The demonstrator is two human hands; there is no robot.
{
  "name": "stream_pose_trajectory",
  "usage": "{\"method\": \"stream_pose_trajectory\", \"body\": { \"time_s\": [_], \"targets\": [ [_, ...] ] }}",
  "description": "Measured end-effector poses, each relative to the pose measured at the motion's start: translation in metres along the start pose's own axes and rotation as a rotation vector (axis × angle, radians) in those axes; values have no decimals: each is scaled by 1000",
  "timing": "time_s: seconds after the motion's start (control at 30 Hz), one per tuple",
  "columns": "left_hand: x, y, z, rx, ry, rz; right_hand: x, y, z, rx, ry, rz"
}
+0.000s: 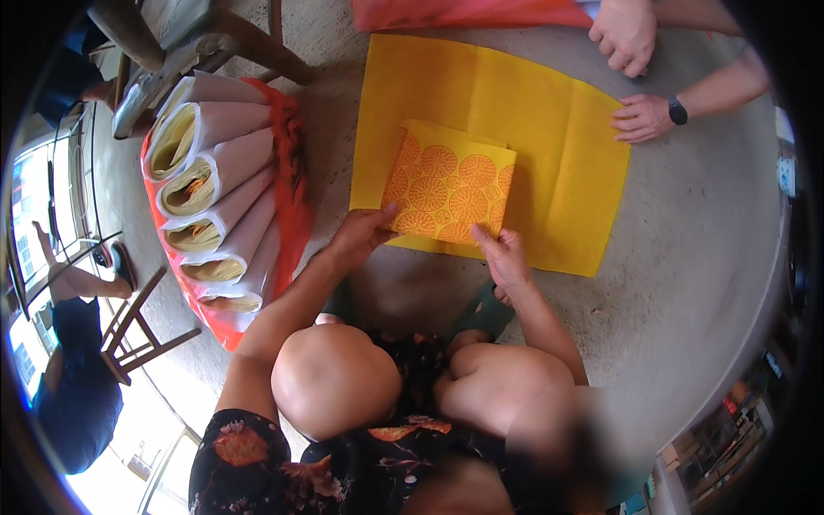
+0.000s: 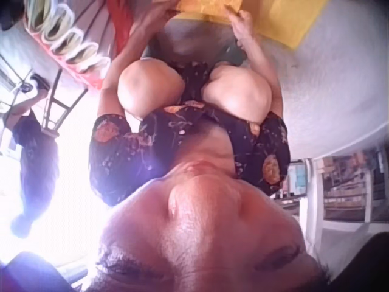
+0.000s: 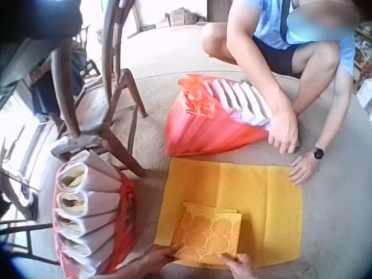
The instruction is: The person folds yellow patterned papers by hand and places them into organized plastic bags.
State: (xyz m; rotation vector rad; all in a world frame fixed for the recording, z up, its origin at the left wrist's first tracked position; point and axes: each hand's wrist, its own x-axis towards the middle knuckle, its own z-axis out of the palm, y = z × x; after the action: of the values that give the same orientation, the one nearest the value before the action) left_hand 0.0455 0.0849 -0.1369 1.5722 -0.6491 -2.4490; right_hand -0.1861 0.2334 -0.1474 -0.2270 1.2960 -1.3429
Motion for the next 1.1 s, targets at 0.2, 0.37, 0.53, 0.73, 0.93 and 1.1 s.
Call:
{"method": "stream_pose_trajectory", "body": {
  "time_s": [0.2,0.37,0.53,0.73,0.93,1.1],
  "targets": [
    [-3,-3,19,20,130,-89,23,-5,-19,-470,104,-14],
    [10,-12,7,360,316,-9,33,-20,5,-302,114,125],
    [19,-40,17,363,559,43,43,-21,-19,-798,127,-121],
    [11,-22,30,766,361,350,21,-58,10,-1474,-490,-843],
    [4,11,32,1812,205,737,19,-12,-11,-1530,-416,-719],
    [27,7,31,1896,-592,1027,9,11,-21,-1563,-298,-850]
  ]
}}
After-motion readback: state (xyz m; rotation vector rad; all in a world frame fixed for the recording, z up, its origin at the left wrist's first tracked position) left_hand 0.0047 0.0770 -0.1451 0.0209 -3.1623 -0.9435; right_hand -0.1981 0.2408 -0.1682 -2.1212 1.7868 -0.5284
